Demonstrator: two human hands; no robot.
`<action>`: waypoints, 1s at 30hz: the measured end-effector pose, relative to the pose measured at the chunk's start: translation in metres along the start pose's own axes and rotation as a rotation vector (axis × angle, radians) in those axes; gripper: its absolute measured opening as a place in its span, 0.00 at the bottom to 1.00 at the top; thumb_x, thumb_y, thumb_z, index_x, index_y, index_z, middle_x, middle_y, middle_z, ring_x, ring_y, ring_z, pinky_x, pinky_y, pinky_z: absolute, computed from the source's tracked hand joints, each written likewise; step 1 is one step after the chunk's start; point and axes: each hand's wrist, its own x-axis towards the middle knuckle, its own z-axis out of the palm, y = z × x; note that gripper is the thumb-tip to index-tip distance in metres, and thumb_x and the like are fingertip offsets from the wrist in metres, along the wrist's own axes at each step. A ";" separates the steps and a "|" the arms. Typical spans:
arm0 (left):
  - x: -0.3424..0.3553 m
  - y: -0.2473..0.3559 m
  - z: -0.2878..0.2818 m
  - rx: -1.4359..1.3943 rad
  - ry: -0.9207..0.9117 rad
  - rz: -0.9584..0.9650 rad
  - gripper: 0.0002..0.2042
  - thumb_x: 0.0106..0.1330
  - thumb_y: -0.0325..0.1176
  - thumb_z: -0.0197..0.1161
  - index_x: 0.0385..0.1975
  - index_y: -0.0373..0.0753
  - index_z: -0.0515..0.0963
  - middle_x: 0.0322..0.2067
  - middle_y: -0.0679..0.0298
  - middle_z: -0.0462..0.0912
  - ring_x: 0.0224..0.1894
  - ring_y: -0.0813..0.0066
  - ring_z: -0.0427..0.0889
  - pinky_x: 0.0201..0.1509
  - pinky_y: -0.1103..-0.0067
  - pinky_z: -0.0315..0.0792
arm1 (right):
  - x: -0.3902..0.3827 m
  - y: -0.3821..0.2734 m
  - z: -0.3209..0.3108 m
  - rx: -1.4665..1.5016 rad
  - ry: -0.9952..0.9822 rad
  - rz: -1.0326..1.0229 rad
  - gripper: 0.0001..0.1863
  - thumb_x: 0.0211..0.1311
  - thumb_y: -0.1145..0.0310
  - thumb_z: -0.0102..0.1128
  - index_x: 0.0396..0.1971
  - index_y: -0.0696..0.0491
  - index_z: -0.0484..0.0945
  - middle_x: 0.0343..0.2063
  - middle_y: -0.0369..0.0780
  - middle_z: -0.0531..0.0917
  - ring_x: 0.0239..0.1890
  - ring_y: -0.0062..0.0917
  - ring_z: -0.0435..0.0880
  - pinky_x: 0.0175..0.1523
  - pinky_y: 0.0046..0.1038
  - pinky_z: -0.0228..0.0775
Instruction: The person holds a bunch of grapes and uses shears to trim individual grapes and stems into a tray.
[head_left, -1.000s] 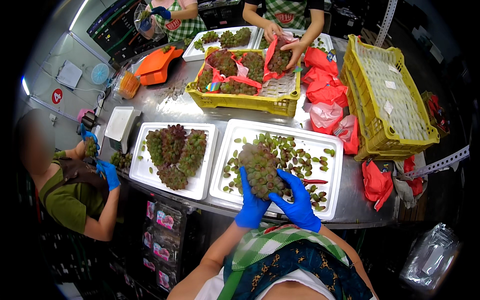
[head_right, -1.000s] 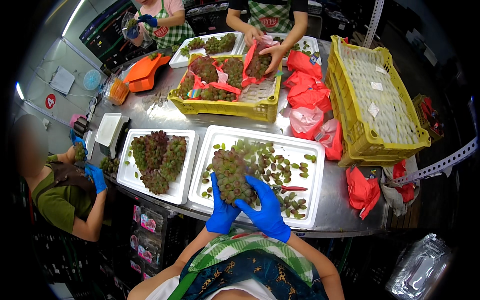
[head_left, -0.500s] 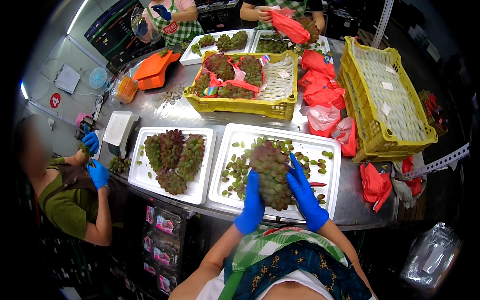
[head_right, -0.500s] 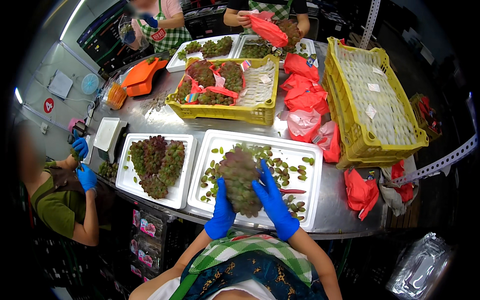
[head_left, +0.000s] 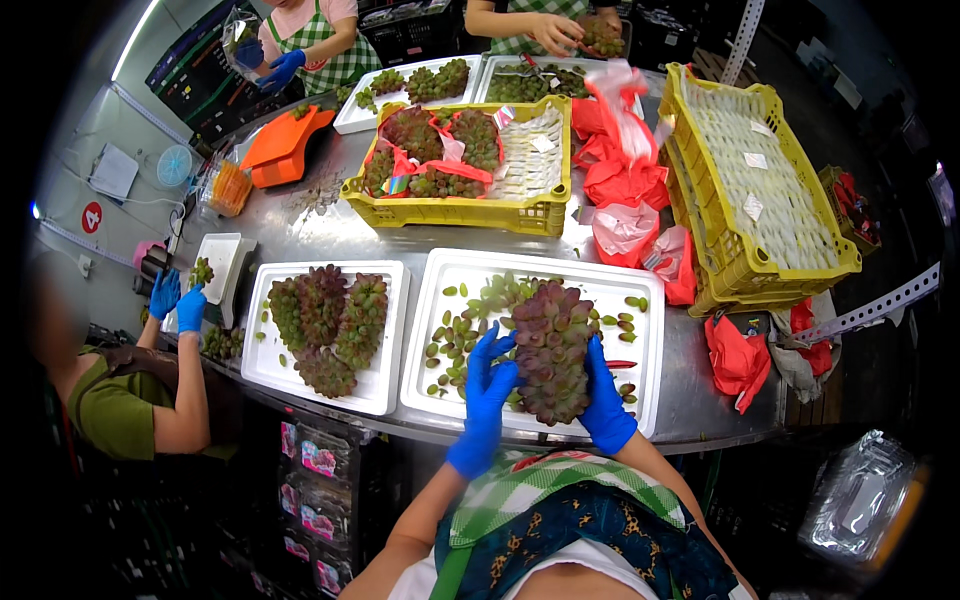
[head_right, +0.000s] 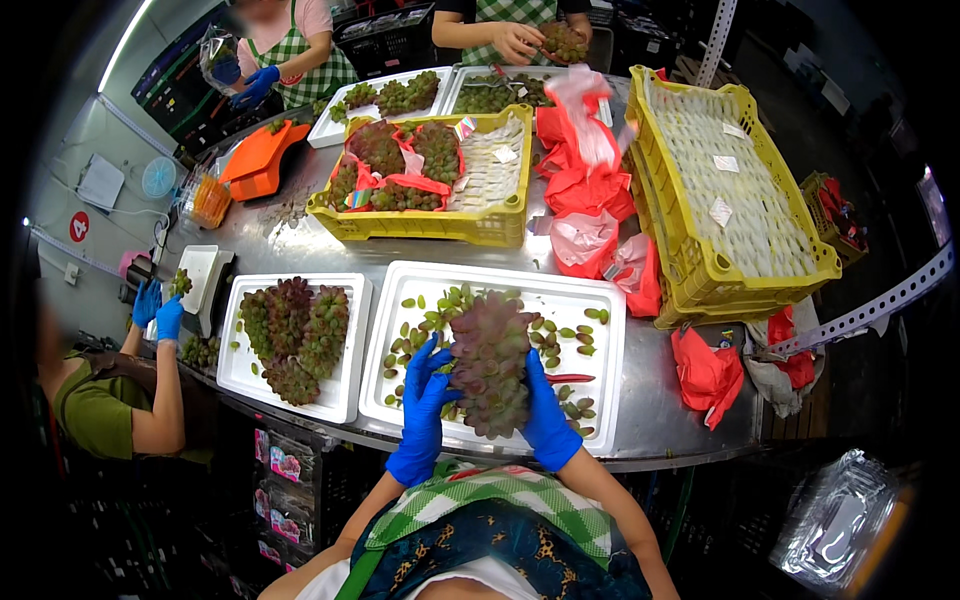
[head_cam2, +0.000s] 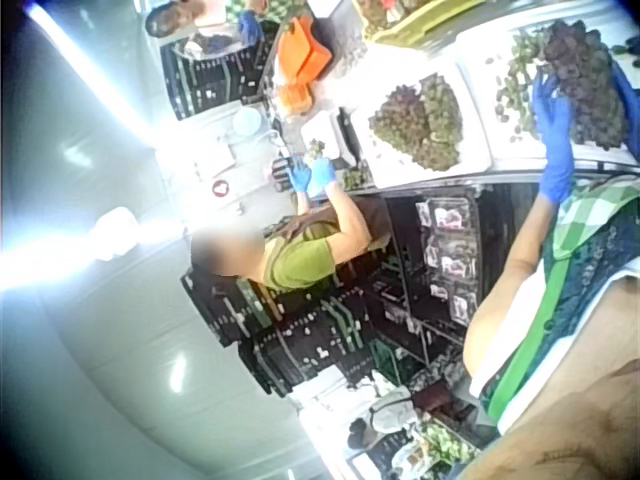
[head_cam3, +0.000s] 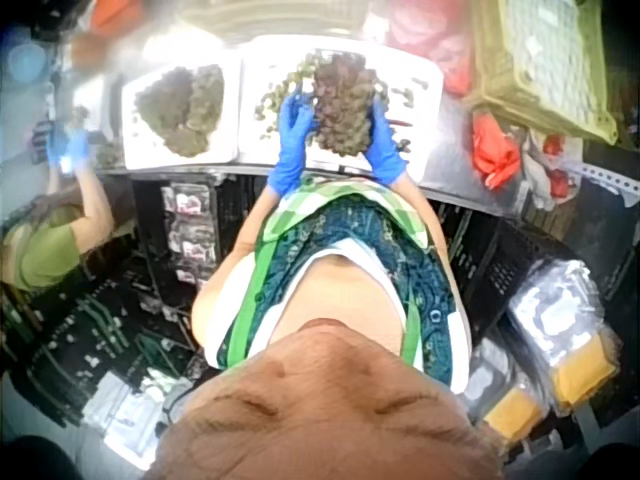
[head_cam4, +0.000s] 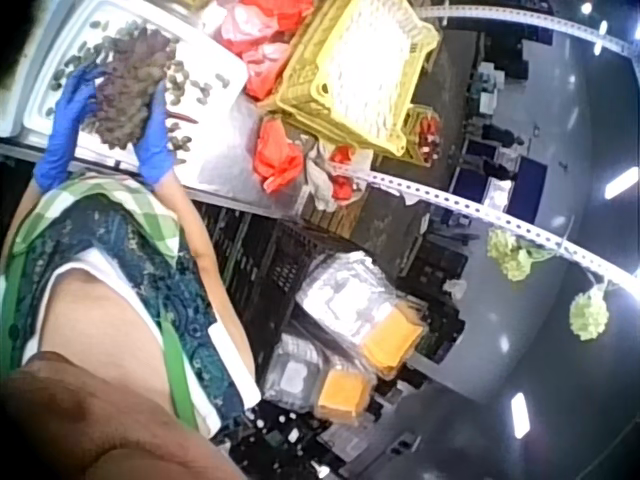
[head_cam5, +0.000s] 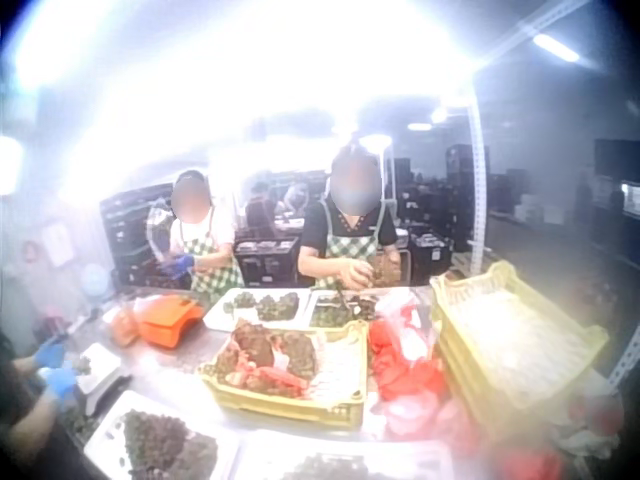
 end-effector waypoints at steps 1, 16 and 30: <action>0.002 -0.007 0.000 -0.003 0.031 0.045 0.24 0.65 0.45 0.44 0.59 0.44 0.54 0.51 0.63 0.65 0.44 0.76 0.70 0.46 0.79 0.68 | -0.002 0.001 0.001 -0.025 0.029 -0.016 0.31 0.61 0.45 0.38 0.58 0.52 0.57 0.53 0.42 0.67 0.52 0.30 0.70 0.55 0.33 0.64; -0.010 -0.023 -0.005 -0.712 -0.180 -0.345 0.38 0.58 0.65 0.33 0.60 0.42 0.52 0.57 0.57 0.60 0.56 0.60 0.64 0.58 0.65 0.61 | -0.019 -0.003 0.047 -1.207 0.087 -0.381 0.29 0.60 0.59 0.49 0.58 0.55 0.56 0.53 0.43 0.65 0.52 0.28 0.66 0.53 0.29 0.59; 0.001 -0.034 -0.017 -0.781 -0.072 -0.355 0.32 0.61 0.58 0.40 0.60 0.41 0.52 0.57 0.56 0.60 0.55 0.61 0.65 0.58 0.67 0.62 | -0.040 -0.012 -0.076 -2.399 0.345 0.040 0.62 0.24 0.32 0.62 0.62 0.50 0.47 0.59 0.53 0.53 0.61 0.47 0.49 0.60 0.54 0.32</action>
